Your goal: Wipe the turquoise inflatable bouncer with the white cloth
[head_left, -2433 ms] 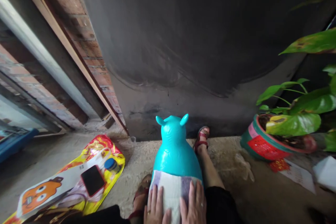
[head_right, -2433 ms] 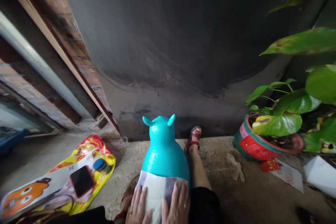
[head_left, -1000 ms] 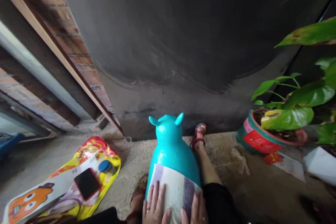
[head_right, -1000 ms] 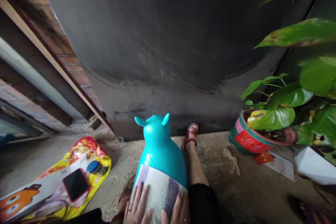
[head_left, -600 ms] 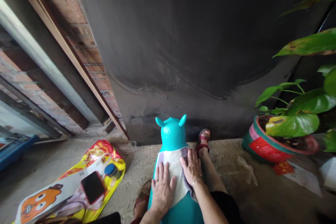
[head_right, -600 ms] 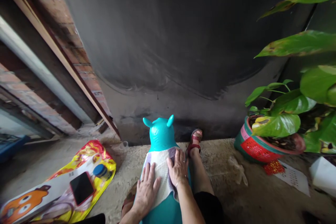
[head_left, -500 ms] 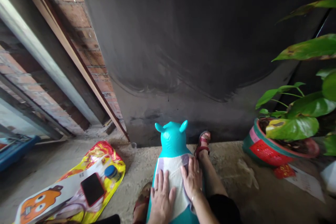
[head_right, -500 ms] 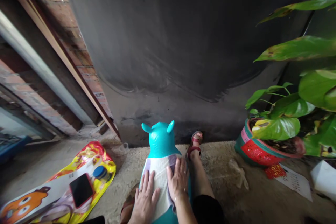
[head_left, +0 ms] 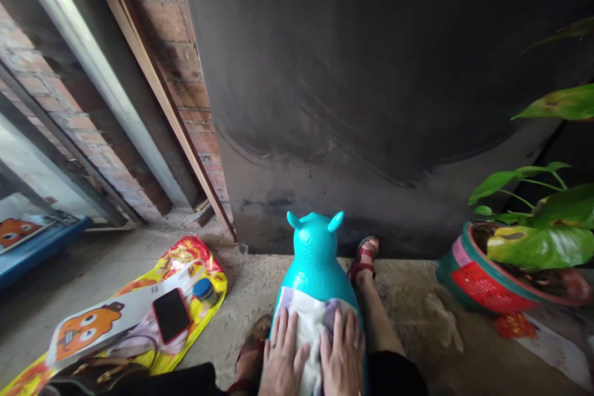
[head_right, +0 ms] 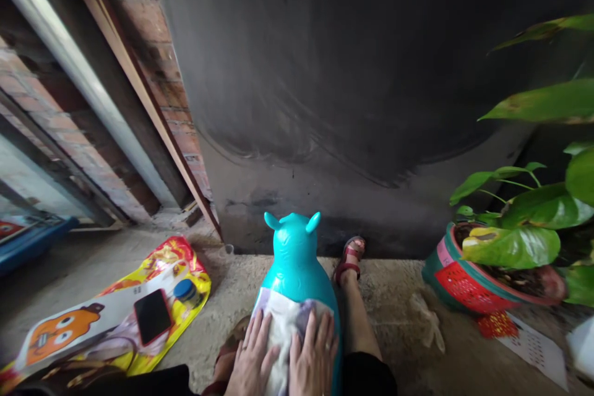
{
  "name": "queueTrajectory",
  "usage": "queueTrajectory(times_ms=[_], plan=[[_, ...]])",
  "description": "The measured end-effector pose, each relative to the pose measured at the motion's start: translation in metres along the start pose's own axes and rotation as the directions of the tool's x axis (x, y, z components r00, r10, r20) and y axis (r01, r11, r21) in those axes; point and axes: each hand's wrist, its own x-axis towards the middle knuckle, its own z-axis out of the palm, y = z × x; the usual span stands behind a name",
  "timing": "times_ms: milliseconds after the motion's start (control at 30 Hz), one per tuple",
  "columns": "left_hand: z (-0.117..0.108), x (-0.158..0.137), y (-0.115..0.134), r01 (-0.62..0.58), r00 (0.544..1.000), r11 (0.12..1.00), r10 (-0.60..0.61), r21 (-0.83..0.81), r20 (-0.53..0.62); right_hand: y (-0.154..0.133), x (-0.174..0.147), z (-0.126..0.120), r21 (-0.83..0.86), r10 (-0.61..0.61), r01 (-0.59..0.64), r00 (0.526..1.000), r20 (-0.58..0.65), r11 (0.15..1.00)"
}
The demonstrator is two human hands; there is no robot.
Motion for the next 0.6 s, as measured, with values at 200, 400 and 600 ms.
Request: queueTrajectory(times_ms=[200, 400, 600], plan=[[-0.030, 0.017, 0.029, 0.069, 0.998, 0.995, -0.068, -0.073, 0.011, -0.021, 0.009, 0.006, -0.044, 0.004, -0.003, 1.000, 0.016, 0.999], [0.013, -0.016, -0.015, -0.013, 1.000, 1.000, 0.013, 0.004, 0.019, 0.008, 0.052, -0.027, -0.032, -0.103, 0.103, 0.995, -0.010, 0.994], [0.049, -0.026, -0.039, -0.066, 0.996, 0.998, 0.068, 0.023, -0.063, 0.016, 0.084, -0.043, -0.067, -0.128, 0.127, 0.992, -0.012, 0.990]])
